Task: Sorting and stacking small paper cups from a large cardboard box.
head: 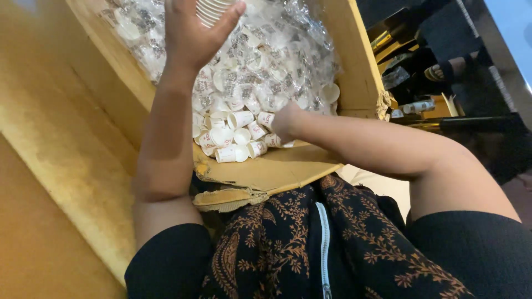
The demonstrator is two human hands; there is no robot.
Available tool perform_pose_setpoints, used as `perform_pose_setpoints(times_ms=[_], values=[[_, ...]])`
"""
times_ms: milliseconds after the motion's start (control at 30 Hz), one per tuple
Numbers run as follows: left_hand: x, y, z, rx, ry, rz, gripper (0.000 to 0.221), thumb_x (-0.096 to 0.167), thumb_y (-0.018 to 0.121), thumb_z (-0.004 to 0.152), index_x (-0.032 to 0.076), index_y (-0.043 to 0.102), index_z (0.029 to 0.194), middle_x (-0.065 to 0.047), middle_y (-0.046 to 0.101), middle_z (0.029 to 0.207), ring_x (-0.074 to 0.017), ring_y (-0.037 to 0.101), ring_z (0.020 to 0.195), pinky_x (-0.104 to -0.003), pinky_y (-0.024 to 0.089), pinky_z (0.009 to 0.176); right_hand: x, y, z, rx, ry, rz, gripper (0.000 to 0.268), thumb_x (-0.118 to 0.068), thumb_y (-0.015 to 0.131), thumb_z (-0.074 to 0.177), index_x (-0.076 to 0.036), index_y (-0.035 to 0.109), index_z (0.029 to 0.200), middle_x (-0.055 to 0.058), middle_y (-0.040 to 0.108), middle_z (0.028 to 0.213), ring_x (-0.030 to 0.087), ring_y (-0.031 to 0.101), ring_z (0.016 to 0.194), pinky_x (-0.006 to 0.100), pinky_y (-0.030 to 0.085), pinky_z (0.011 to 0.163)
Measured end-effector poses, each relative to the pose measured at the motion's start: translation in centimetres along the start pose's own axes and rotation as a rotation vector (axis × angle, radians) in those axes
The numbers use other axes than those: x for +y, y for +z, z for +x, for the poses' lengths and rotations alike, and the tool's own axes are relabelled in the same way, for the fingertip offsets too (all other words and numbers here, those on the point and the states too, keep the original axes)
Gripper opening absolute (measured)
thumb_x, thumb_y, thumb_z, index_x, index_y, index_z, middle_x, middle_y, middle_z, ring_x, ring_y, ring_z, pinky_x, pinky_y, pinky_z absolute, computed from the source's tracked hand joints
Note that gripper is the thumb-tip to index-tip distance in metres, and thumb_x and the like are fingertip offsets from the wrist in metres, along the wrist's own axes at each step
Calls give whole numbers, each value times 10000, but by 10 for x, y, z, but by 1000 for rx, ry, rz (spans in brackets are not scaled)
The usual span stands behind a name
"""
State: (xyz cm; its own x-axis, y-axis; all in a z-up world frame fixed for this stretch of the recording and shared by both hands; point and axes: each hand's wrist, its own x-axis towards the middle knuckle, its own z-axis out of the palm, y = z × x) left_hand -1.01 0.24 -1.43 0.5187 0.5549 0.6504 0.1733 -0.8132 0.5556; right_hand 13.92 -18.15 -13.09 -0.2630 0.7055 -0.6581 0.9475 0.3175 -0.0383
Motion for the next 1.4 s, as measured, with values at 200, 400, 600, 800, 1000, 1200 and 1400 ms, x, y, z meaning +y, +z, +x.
perform_pose_setpoints(times_ms=[200,400,600,800,1000,1200,1400], values=[[21,4,7,-97,105,-53,451,316,846,1007,71,603,1297,-142,736,1155,-305,744,1040,-427,590,906,-5,26,21,-149,-55,-32,465,-515,744,825,-143,769,1102,86,764,1060,280,732,960,443,573,785],[32,25,0,-171,109,-83,559,345,858,995,96,541,1382,-152,724,1153,-331,753,1005,-429,608,868,-14,51,43,16,-173,-119,267,-335,658,886,-162,766,1057,68,774,1006,272,751,914,434,578,749],[31,15,-8,-268,238,-33,772,355,845,963,155,399,1561,-199,682,1281,-387,717,1079,-450,588,918,3,-43,-6,279,-119,45,207,-322,612,917,-181,744,992,98,753,915,323,739,842,484,566,698],[40,-23,3,-512,224,97,827,442,848,982,254,353,1617,-194,701,1357,-420,697,1110,-480,563,935,22,-80,-115,614,-15,188,153,-303,643,929,-186,741,922,84,725,756,332,703,695,481,539,618],[54,-28,29,-710,120,240,874,529,817,925,287,386,1646,-218,724,1151,-427,704,1024,-498,554,904,8,-35,-157,788,-24,297,128,-291,720,856,-167,718,885,62,719,765,294,701,730,451,536,605],[64,-4,13,-905,76,-18,884,489,794,873,320,362,1626,-183,685,1309,-412,694,1069,-474,539,978,16,-37,-171,1294,101,689,102,-157,710,1018,-63,676,1039,102,709,947,245,689,830,360,544,700],[75,8,5,-938,-107,-168,933,486,792,822,340,331,1621,-148,626,1483,-381,659,1270,-439,512,1084,23,-39,-169,1362,79,1147,90,-82,609,1112,-2,634,1145,84,663,951,131,631,818,242,512,762]])
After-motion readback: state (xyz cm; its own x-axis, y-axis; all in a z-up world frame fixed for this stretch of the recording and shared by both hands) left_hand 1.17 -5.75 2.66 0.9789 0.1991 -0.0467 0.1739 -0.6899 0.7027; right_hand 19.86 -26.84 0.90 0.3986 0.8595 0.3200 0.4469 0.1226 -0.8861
